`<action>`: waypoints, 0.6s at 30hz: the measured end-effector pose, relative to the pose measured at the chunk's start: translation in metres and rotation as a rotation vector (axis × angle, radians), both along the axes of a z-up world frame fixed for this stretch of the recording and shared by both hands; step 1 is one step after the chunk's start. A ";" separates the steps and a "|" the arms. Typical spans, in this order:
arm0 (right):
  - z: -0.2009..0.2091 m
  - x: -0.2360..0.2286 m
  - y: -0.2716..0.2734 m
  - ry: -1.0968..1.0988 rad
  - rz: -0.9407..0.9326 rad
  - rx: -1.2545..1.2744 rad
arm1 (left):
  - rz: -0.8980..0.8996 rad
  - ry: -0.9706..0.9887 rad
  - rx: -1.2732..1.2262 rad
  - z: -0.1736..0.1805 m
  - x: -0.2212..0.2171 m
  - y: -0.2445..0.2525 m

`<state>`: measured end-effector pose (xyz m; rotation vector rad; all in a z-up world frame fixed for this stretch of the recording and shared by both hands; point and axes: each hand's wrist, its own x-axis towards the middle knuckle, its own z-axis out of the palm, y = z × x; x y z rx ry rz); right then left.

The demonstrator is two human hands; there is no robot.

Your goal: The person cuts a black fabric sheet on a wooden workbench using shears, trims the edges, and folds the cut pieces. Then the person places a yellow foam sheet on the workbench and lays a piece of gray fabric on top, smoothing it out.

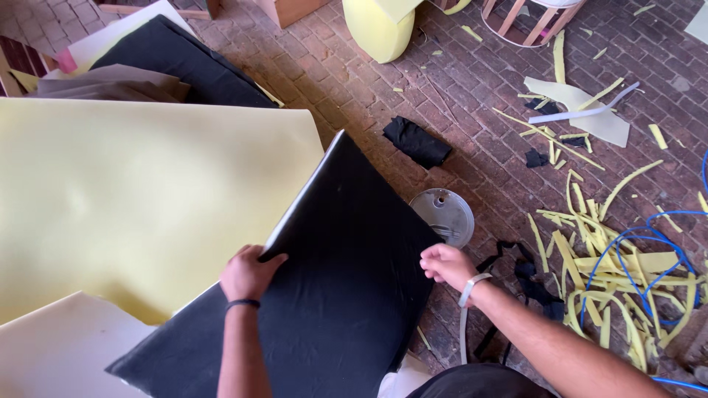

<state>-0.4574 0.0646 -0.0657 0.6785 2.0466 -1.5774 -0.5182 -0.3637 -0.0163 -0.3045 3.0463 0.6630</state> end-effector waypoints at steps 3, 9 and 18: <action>0.045 -0.013 -0.023 0.319 0.155 0.290 | -0.148 0.229 0.125 0.054 0.005 0.057; 0.161 -0.014 -0.009 1.220 0.519 0.670 | -0.657 0.304 0.290 0.128 0.020 0.171; 0.201 0.038 0.141 0.524 0.784 0.768 | -1.249 0.438 0.200 0.157 0.045 0.350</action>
